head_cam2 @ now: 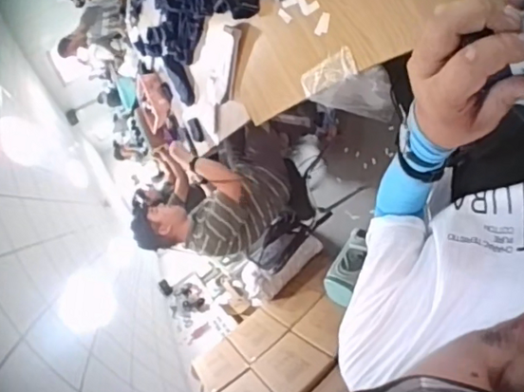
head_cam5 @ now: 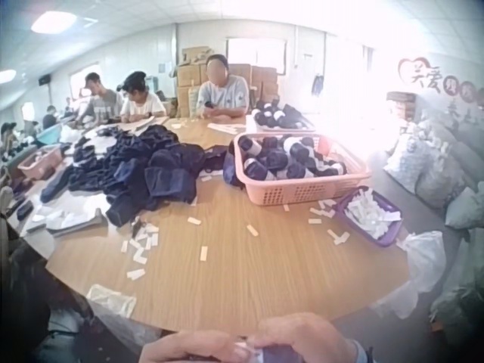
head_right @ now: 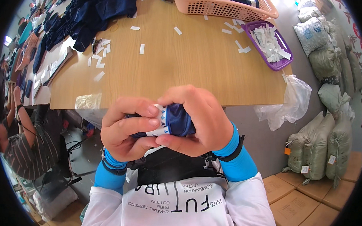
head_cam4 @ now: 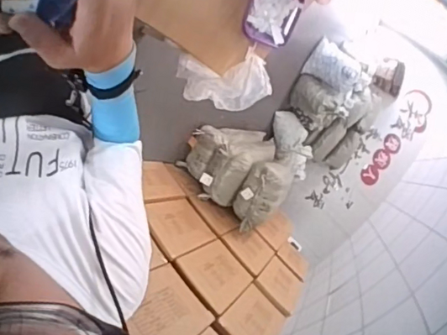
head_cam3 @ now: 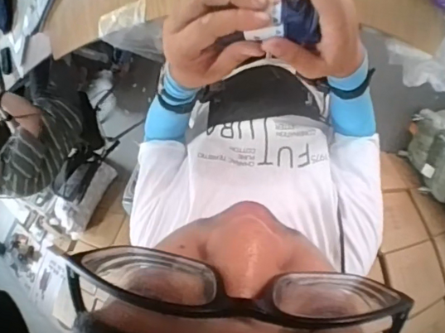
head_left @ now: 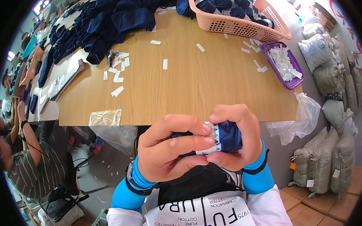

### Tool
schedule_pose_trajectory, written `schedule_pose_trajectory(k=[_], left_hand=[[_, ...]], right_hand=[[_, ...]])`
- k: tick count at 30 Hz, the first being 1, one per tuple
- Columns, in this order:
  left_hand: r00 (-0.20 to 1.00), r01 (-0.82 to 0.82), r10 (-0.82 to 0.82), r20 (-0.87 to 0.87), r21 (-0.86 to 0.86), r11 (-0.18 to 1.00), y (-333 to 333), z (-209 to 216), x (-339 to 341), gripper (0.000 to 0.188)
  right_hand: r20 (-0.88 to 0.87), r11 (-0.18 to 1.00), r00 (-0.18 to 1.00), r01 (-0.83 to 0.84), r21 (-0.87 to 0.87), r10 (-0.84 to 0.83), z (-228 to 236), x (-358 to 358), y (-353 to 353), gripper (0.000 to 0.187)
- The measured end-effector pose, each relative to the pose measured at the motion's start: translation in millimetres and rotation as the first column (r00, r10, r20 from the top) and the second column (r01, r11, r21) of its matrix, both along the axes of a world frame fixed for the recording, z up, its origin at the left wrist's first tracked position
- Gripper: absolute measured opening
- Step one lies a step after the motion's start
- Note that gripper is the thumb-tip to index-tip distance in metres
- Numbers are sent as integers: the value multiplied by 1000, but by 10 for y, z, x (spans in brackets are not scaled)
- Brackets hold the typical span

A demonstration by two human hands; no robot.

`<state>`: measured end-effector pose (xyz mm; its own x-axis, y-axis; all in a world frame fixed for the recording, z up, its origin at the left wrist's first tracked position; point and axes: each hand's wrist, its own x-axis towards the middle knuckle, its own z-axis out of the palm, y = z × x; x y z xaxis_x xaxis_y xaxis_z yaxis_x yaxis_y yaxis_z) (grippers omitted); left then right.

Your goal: Folding blue fabric pieces and securing them with paper labels.

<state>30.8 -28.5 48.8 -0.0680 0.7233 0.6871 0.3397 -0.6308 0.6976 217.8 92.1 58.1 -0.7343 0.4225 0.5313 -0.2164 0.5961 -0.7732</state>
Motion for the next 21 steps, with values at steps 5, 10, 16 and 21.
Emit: schedule_pose_trajectory(k=[5,10,16,21], left_hand=[[996,-45,43,-81,-28,999,-8,-42,-55,35],[998,-10,9,-59,-31,999,9,-35,-51,38],[999,-33,33,-5,-12,999,-29,-56,-39,39],[998,22,-21,-52,18,1000,-28,-89,-83,33]], right_hand=[[78,998,995,63,31,-65,72,-49,0,55],[100,999,995,26,18,-28,41,-20,-34,52],[121,1000,993,4,-24,-1,100,-48,-29,51],[68,999,997,-35,5,35,96,-27,-51,51]])
